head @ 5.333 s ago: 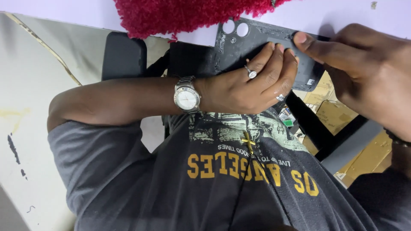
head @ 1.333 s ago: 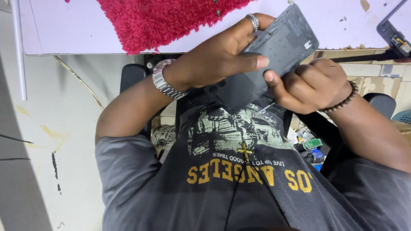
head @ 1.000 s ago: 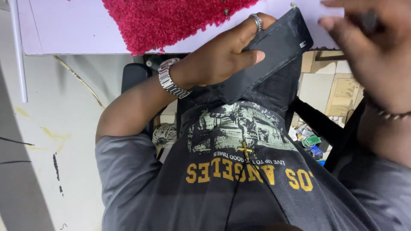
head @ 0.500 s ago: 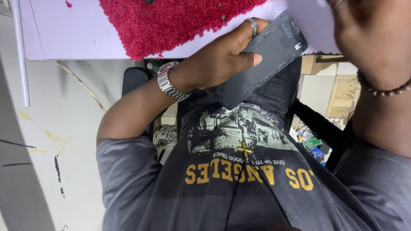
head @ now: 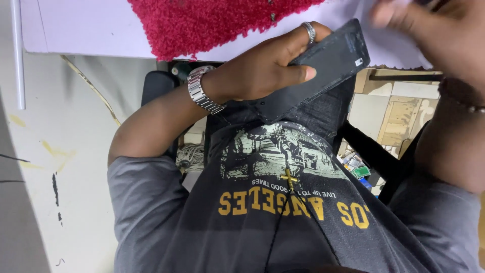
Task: Reassembling the internal components and back cover of a mobile phone, including cleaning adhesive and fitting parts.
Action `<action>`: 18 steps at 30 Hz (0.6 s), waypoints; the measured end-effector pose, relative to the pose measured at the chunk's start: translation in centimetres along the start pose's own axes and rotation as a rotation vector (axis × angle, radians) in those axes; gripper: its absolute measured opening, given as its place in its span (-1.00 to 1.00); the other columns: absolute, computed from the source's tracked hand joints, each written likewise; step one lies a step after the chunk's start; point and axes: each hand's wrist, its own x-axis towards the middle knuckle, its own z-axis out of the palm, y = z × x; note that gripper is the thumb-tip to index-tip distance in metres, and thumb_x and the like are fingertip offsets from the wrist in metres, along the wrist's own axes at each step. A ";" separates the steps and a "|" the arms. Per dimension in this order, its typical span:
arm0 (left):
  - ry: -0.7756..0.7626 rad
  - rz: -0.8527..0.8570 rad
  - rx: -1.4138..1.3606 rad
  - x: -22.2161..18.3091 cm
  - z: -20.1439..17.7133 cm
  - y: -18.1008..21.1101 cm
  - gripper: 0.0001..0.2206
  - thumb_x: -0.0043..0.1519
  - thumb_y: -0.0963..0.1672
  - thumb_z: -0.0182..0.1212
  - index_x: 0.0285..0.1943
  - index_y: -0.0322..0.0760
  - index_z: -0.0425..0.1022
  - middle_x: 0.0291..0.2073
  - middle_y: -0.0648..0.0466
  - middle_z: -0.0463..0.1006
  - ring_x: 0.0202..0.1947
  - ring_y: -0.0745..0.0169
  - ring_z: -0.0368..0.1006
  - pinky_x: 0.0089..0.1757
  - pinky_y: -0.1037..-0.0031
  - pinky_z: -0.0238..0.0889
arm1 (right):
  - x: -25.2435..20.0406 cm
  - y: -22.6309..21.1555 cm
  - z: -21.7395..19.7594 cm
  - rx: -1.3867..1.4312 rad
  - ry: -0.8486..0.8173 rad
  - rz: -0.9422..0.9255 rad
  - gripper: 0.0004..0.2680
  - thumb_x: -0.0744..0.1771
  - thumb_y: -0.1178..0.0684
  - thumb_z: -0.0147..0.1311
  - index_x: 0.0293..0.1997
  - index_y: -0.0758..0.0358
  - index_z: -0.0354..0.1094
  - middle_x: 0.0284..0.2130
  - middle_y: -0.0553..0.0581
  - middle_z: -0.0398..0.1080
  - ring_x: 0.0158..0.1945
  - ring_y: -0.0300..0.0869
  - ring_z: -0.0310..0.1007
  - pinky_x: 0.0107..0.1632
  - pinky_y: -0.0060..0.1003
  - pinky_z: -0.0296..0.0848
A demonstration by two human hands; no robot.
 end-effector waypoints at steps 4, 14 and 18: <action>-0.062 0.053 -0.192 0.1 -0.1 0.3 -0.70 0.56 -0.14 0.06 0.43 -0.23 0.19 0.15 0.01 0.47 0.19 0.23 0.50 0.20 0.42 0.44 | 1.3 -10.9 3.7 -0.006 -0.125 0.093 -0.85 0.47 0.23 0.28 0.19 0.38 0.53 -0.13 0.15 0.54 -0.13 -0.21 0.52 -0.05 -0.39 0.53; 0.130 0.150 -0.568 -2.7 -2.0 0.4 0.00 0.28 0.30 0.35 0.72 -0.30 0.07 0.71 -0.12 0.18 0.71 -0.05 0.29 0.60 -0.11 0.48 | -1.0 -3.4 4.6 0.357 0.403 0.061 -0.86 0.59 0.17 0.24 0.19 0.25 0.29 -0.29 0.10 0.25 -0.52 -0.28 0.09 -0.43 -0.39 0.04; 0.266 0.120 -0.671 -2.2 1.3 -3.7 -0.02 0.33 -0.04 0.49 0.68 -0.26 -0.35 0.57 -0.53 0.13 0.62 -0.50 0.17 0.61 -0.23 0.04 | -2.2 -5.5 8.1 0.786 0.536 0.064 -0.82 0.48 0.05 0.26 -0.01 0.07 0.23 -0.52 -0.01 0.17 -0.67 -0.36 0.07 -0.63 -0.44 0.03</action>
